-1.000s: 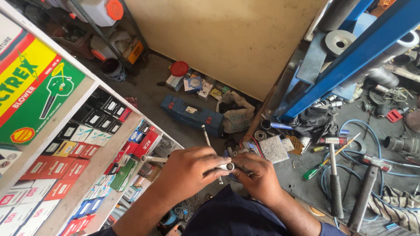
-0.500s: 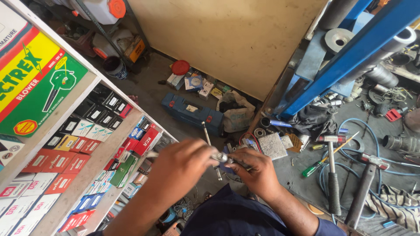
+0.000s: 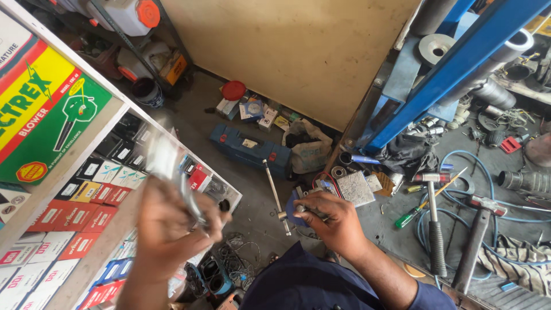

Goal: The person uses a hammer and punch to tap a small metal component on a workbench, then retrieves a screwdriver from a drawer and uses a yellow pencil to mark the part. They continue by selecting a wrench from a tool tray and applying it to the component.

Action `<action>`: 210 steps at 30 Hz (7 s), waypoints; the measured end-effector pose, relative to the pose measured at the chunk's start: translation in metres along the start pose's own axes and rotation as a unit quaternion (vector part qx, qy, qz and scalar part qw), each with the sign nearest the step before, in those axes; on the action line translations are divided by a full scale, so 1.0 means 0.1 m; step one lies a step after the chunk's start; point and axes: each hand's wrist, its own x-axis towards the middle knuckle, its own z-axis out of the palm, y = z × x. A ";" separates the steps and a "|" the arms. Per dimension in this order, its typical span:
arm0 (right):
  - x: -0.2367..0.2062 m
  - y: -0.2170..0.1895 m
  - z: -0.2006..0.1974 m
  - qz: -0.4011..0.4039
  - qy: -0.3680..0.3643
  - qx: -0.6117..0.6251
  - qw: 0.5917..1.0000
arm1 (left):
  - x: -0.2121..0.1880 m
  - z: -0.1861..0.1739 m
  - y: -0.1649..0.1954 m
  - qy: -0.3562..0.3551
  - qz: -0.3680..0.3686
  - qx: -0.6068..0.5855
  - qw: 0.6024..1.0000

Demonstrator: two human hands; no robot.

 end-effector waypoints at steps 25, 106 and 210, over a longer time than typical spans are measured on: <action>-0.03 0.05 -0.04 -0.013 -0.005 0.007 1.000 | 0.17 0.45 -0.30 -0.197 0.101 0.627 0.747; 0.27 0.04 -0.52 0.068 -0.189 0.157 0.967 | 0.21 0.74 -0.61 -0.195 0.074 0.628 0.750; 0.33 0.38 0.08 0.031 -0.196 0.335 0.921 | 0.30 0.71 -0.45 -0.082 0.077 0.560 0.821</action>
